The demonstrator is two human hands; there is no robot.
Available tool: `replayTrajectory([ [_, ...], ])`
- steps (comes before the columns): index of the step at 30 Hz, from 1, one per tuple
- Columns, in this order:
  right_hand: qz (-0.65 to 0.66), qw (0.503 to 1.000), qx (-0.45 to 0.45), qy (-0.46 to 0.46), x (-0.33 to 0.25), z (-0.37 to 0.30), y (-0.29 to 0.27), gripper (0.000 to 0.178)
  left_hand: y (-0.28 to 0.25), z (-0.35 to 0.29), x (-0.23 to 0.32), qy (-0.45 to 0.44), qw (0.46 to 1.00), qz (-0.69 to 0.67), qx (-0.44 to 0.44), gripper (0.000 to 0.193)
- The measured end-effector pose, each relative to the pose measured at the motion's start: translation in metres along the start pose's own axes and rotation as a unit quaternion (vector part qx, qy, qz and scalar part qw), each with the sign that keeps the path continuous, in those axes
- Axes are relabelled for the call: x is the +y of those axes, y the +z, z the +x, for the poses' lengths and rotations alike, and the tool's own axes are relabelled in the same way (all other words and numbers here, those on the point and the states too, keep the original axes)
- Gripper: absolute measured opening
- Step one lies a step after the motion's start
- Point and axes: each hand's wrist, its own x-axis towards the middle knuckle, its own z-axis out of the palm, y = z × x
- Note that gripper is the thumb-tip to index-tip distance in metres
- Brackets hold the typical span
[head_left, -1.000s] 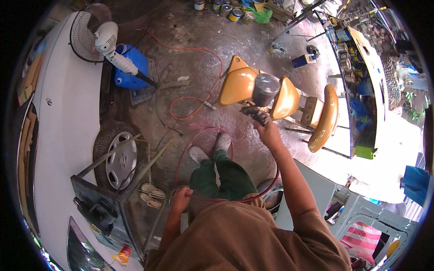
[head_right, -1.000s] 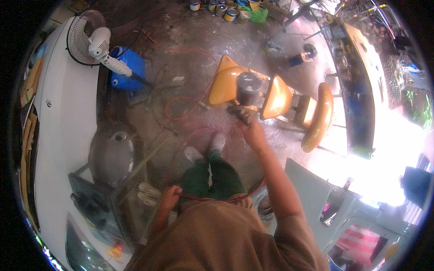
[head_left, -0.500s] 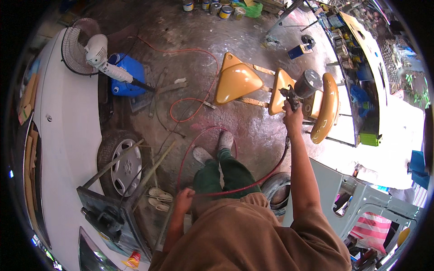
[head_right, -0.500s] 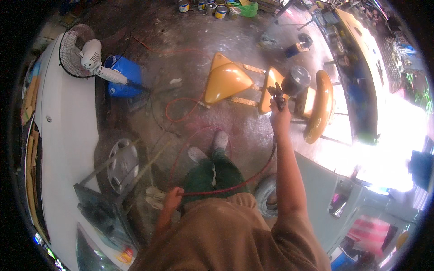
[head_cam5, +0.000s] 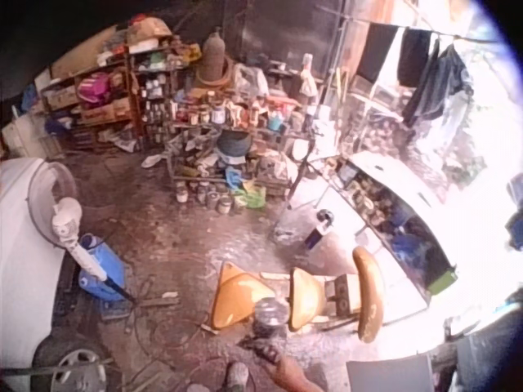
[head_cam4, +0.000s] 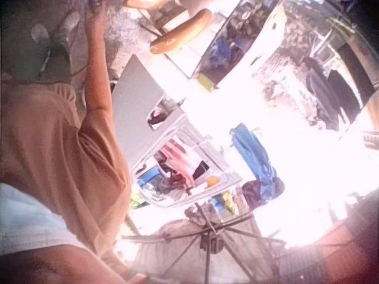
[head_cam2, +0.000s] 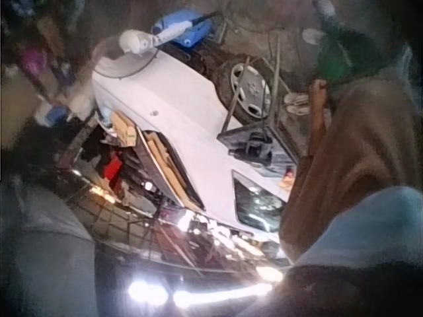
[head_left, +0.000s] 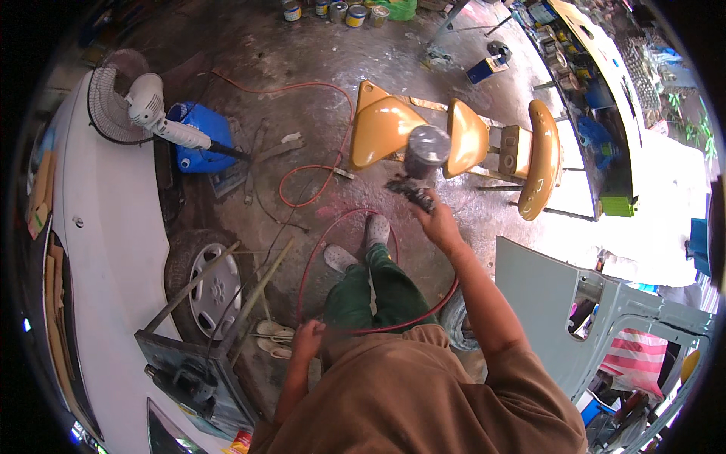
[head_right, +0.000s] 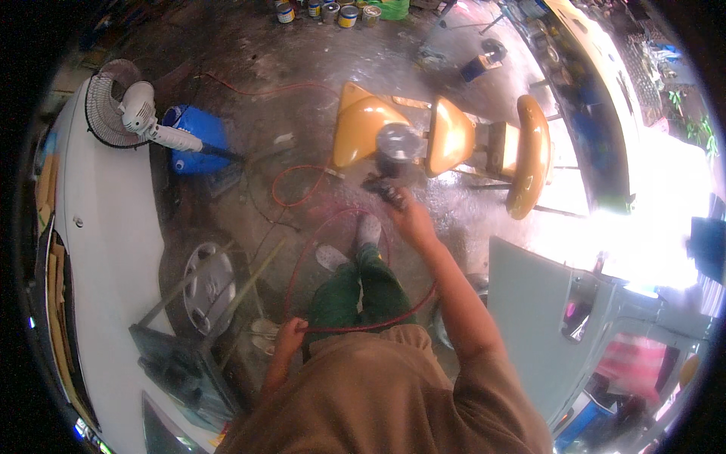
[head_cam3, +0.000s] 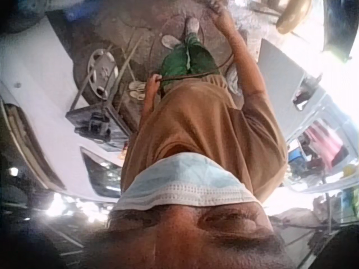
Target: The person uses a spray gun to apply a coat of paint to several yellow plastic parts mounted on a wooden stand. After painting, they use a heat gun to dry the freshly painted surfaces.
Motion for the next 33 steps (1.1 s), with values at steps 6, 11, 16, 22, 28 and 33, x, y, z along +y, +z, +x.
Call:
replayTrajectory([
  [6,0.045,0.998,-0.044,0.006,-0.045,0.024,-0.010,0.046,-0.018,-0.003,0.014,0.014,1.000,-0.014,0.019,0.024],
  [11,0.032,0.995,0.080,0.042,-0.016,0.099,-0.030,0.045,-0.011,0.007,-0.006,0.042,0.997,-0.059,0.018,0.021],
  [16,0.030,0.968,0.246,0.036,0.017,0.138,-0.063,0.036,-0.015,-0.002,0.021,0.039,0.997,-0.059,0.026,0.020],
  [22,0.151,0.962,0.192,0.124,-0.051,0.180,-0.062,0.032,-0.007,-0.008,0.006,0.011,0.997,-0.077,0.020,0.023],
  [28,0.307,0.944,0.106,0.053,-0.111,0.241,-0.029,0.023,-0.006,-0.004,0.002,-0.020,0.991,-0.130,0.022,0.028],
  [33,0.379,0.921,0.064,0.065,-0.140,0.211,-0.029,0.024,-0.007,-0.004,-0.002,-0.014,0.993,-0.115,0.025,0.029],
])
